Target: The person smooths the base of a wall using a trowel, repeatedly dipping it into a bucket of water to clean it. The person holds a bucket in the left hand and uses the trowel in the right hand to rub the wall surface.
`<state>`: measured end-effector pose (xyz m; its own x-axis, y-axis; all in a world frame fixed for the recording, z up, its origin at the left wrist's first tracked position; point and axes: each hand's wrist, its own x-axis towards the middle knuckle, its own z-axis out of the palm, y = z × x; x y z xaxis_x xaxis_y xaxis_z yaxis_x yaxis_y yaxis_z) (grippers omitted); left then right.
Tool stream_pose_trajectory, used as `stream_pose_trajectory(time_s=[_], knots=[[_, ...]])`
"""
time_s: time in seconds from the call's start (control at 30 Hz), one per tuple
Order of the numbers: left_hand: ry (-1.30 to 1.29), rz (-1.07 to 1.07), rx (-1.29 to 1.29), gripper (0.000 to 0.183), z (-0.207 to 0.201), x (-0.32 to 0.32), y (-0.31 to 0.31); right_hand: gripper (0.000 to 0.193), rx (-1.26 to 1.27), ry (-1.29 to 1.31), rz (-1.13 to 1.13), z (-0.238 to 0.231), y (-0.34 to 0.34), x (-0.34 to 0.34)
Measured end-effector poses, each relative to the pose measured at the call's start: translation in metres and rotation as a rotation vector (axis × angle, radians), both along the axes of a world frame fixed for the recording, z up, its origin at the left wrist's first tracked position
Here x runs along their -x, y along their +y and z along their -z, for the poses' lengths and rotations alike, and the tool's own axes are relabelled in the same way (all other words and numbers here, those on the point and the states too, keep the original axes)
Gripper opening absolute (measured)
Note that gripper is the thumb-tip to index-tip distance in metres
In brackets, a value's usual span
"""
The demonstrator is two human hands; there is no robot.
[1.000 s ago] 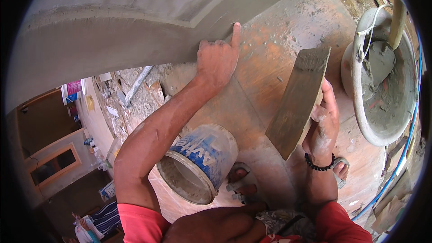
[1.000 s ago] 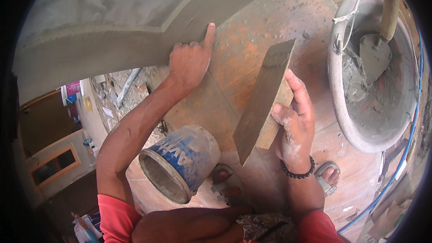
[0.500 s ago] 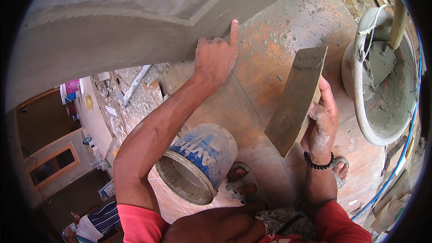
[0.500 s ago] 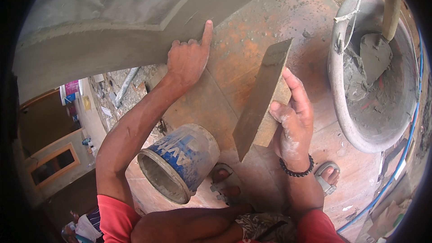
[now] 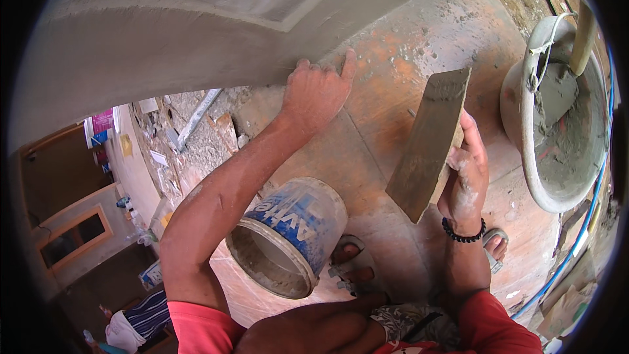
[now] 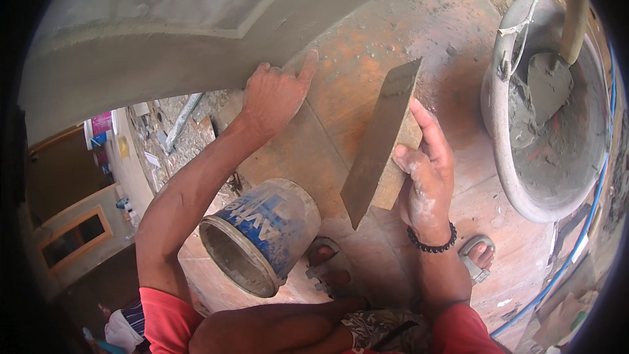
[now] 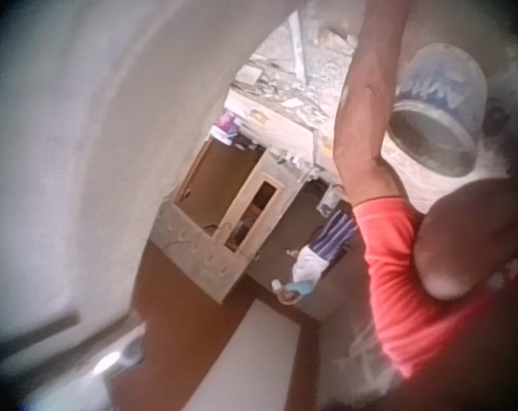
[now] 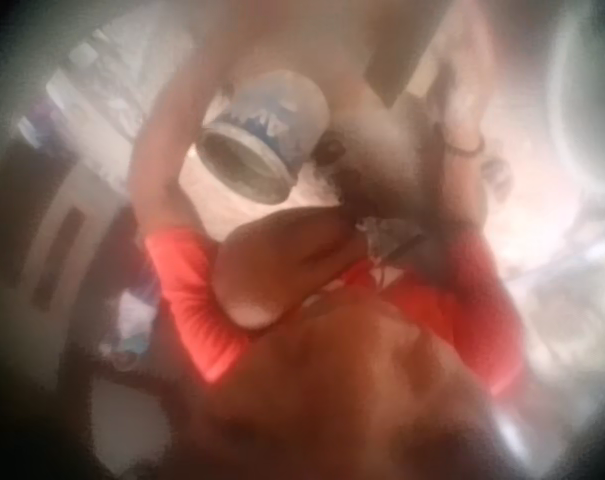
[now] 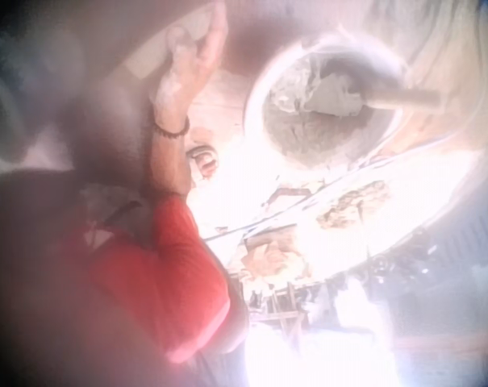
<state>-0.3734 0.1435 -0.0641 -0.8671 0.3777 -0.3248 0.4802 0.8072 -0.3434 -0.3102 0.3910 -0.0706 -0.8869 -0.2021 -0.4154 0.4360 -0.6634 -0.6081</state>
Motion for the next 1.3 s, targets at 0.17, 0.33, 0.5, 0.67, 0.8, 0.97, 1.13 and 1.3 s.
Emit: stream_pose_trajectory(time_s=[0.17, 0.33, 0.5, 0.67, 0.8, 0.97, 1.13, 1.3], knots=[[0.105, 0.089, 0.017, 0.036, 0.009, 0.001, 0.001, 0.061, -0.006, -0.002, 0.008, 0.002, -0.003, -0.001], [0.095, 0.352, -0.016, 0.015, 0.016, 0.008, 0.018, 0.062, -0.007, -0.028, 0.032, 0.002, 0.001, 0.0], [0.147, 0.431, 0.384, 0.01, 0.013, 0.029, 0.043, 0.062, -0.115, 0.016, 0.038, -0.003, 0.001, 0.0], [-0.252, -0.111, -0.124, 0.01, 0.023, 0.008, 0.105, 0.065, -0.031, 0.019, 0.073, -0.006, 0.009, 0.0], [-0.229, -1.214, -1.464, 0.013, 0.027, 0.004, 0.077, 0.062, -0.084, 0.035, 0.08, -0.016, 0.006, 0.002], [-0.13, -1.789, -1.927, 0.013, 0.019, 0.02, 0.05, 0.062, -0.102, 0.043, 0.09, -0.02, 0.009, 0.005], [-0.055, -2.018, -2.078, 0.007, 0.034, 0.036, 0.058, 0.064, -0.068, 0.051, 0.057, -0.022, 0.013, 0.003], [0.017, -2.07, -2.267, 0.011, 0.062, 0.034, 0.038, 0.064, -0.106, 0.085, 0.042, -0.032, 0.01, -0.003]])
